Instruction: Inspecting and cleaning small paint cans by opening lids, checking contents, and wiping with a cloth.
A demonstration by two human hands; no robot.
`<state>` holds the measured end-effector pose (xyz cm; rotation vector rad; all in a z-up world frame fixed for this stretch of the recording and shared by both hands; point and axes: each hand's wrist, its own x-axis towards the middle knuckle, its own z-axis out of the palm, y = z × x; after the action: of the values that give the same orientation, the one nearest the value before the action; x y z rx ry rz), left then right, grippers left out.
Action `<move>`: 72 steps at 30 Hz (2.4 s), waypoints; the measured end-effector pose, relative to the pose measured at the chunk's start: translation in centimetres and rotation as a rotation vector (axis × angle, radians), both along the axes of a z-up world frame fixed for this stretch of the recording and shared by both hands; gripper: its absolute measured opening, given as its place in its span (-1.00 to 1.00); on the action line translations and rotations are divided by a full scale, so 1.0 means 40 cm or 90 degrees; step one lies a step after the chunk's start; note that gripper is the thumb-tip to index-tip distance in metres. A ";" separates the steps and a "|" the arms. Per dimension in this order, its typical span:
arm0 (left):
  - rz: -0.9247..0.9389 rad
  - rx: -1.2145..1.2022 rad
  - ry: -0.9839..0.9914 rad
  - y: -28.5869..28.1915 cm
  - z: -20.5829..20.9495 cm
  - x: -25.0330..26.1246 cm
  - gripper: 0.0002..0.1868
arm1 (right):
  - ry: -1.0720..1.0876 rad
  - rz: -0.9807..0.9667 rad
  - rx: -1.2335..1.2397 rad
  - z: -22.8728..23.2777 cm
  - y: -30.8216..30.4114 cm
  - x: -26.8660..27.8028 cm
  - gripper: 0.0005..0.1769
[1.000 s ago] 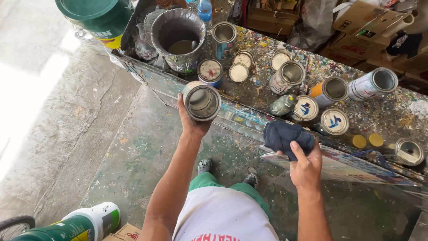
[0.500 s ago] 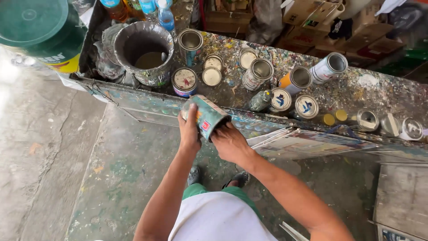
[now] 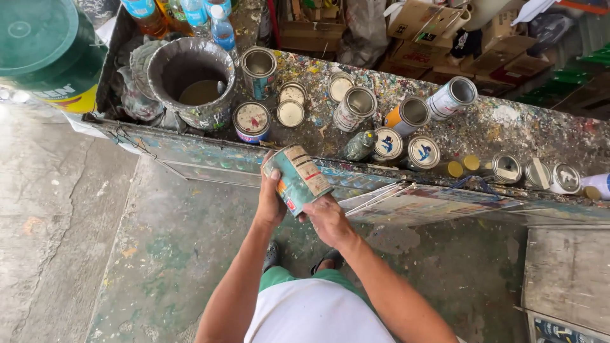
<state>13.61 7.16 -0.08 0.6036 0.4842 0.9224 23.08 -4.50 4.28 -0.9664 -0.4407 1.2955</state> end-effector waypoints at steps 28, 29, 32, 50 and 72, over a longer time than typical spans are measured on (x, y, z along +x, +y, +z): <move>-0.156 0.096 0.366 -0.005 0.140 -0.092 0.03 | -0.312 0.109 -0.126 -0.128 -0.175 0.072 -0.87; -0.175 0.157 0.354 0.000 0.137 -0.098 0.10 | -0.162 0.050 -0.121 -0.094 -0.170 0.062 -0.76; -0.193 0.240 0.316 0.008 0.110 -0.100 0.19 | -0.022 -0.010 -0.108 0.000 -0.164 0.080 -0.64; -0.439 0.828 0.532 -0.102 0.271 0.149 0.31 | -0.349 0.378 -0.065 0.088 -0.261 0.509 -0.73; -0.256 0.709 0.388 0.423 -0.105 0.359 0.33 | -0.502 -0.497 -0.194 0.170 -0.020 0.691 -0.90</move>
<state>27.98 24.08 -4.26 1.9545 0.3239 0.5388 50.71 -5.29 11.06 -1.6942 -0.3933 0.2352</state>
